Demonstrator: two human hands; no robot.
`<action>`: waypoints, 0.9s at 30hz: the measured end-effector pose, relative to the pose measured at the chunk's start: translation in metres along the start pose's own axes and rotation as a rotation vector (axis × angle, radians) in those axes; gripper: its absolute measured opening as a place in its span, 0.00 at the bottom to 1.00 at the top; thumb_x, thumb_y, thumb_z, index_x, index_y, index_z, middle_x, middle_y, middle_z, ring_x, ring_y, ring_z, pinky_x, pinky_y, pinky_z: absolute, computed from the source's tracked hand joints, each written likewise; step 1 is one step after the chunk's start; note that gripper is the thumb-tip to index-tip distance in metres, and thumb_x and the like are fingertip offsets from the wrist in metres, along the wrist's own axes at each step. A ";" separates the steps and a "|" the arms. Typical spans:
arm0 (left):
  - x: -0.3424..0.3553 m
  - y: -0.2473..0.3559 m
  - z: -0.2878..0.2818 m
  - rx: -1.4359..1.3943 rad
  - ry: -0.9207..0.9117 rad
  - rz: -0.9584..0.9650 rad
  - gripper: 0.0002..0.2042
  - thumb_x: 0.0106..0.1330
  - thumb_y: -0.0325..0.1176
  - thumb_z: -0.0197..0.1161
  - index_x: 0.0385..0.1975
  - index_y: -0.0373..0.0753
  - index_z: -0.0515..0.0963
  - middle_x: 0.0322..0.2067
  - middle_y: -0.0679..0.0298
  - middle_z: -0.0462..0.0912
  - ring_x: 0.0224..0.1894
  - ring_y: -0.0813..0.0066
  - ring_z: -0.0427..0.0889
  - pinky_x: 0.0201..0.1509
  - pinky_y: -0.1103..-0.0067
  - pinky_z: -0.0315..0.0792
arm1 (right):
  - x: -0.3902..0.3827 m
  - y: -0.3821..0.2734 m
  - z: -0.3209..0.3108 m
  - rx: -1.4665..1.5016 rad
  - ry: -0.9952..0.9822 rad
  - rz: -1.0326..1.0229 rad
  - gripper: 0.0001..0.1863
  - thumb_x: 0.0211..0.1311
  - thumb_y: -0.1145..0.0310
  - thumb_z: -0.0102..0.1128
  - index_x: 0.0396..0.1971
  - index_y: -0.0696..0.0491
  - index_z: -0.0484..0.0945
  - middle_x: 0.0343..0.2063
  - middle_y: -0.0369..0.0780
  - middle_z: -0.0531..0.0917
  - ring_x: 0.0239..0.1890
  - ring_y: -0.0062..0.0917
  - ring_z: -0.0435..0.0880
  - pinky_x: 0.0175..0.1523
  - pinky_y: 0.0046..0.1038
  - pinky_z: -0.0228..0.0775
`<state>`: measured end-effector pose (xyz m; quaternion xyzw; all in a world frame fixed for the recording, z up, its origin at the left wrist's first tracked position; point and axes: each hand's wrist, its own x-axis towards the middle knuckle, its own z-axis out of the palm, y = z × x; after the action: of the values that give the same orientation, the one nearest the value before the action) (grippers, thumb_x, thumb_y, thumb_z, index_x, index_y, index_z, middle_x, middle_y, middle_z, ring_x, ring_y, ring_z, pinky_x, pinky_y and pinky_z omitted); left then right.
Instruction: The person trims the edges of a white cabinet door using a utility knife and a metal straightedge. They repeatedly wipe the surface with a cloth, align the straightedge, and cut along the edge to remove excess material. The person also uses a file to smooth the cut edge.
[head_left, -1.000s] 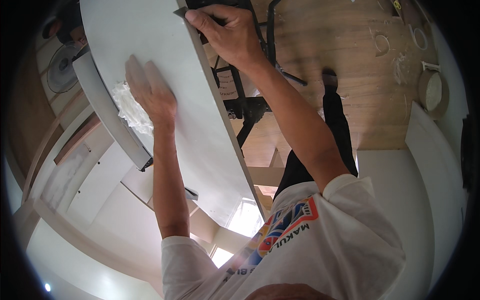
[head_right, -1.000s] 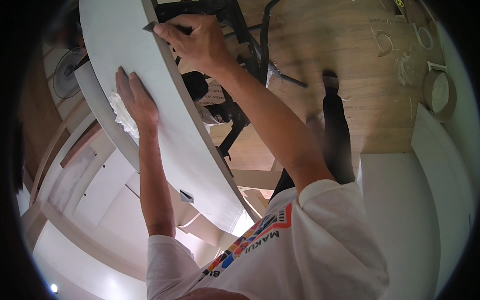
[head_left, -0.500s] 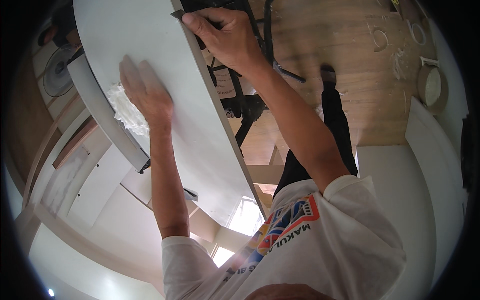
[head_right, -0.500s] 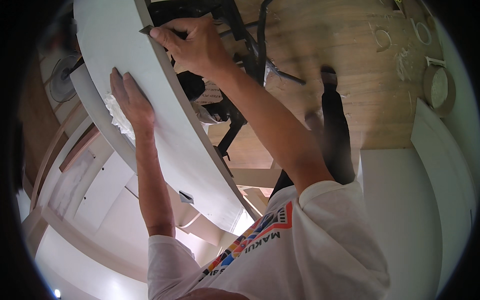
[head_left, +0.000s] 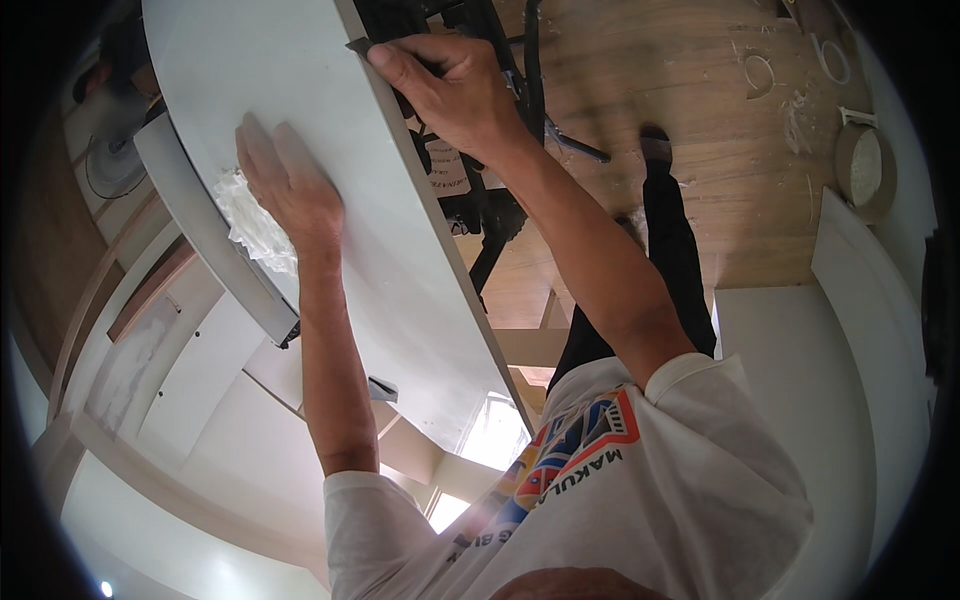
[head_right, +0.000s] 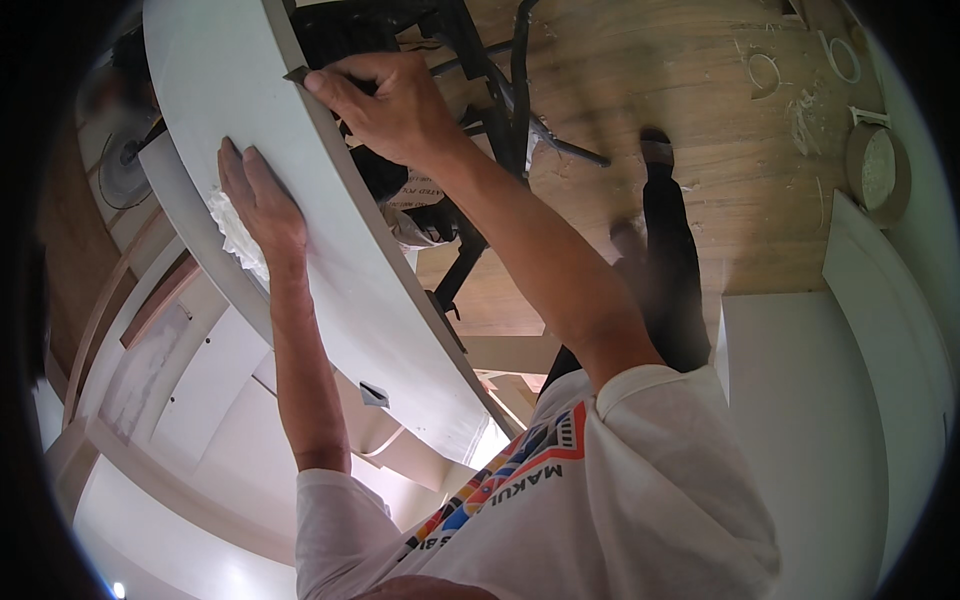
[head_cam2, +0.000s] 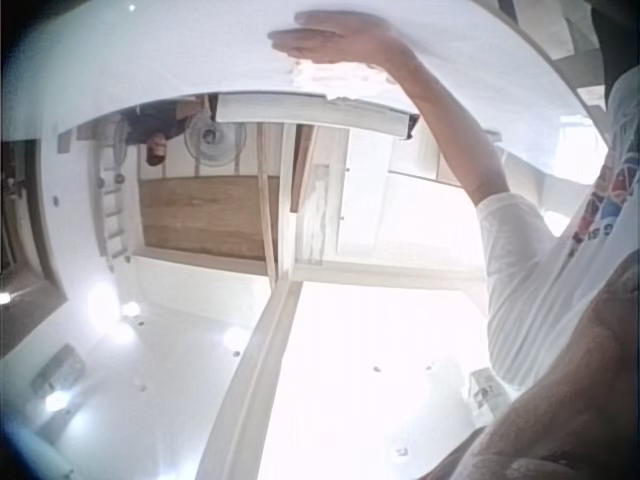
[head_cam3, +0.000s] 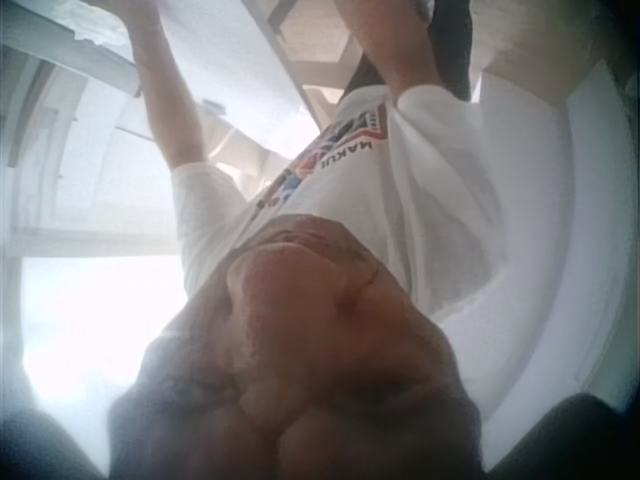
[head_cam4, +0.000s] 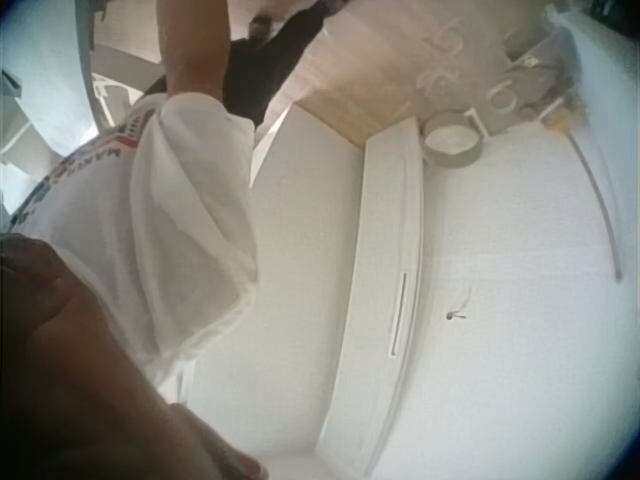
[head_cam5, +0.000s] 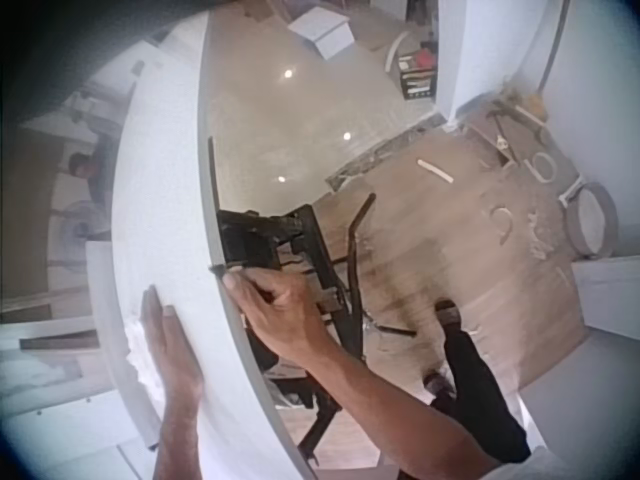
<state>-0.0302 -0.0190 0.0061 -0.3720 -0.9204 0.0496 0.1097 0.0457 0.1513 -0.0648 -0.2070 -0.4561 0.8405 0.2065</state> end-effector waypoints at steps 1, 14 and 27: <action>0.000 0.000 0.000 -0.005 0.000 -0.002 0.24 0.65 0.33 0.63 0.59 0.35 0.64 0.59 0.38 0.67 0.61 0.34 0.68 0.53 0.48 0.72 | -0.001 -0.001 -0.001 -0.007 -0.007 -0.004 0.20 0.65 0.52 0.64 0.33 0.58 0.87 0.20 0.38 0.86 0.23 0.18 0.83 0.26 0.22 0.72; -0.001 -0.003 0.003 -0.122 -0.006 -0.111 0.24 0.67 0.34 0.59 0.62 0.36 0.64 0.63 0.40 0.64 0.64 0.35 0.65 0.59 0.48 0.67 | -0.002 -0.002 -0.004 0.033 0.092 0.092 0.21 0.70 0.52 0.58 0.40 0.58 0.85 0.21 0.32 0.80 0.26 0.12 0.76 0.30 0.19 0.69; 0.000 0.019 -0.005 -0.303 -0.101 -0.533 0.31 0.75 0.52 0.40 0.70 0.37 0.59 0.71 0.47 0.55 0.73 0.44 0.49 0.75 0.56 0.40 | -0.009 -0.072 0.022 -0.669 -0.041 -0.090 0.21 0.70 0.63 0.54 0.53 0.65 0.75 0.32 0.53 0.84 0.33 0.44 0.84 0.38 0.38 0.75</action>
<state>-0.0163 -0.0047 0.0075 -0.1268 -0.9867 -0.1004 0.0164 0.0525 0.1671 0.0089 -0.2262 -0.7193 0.6384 0.1549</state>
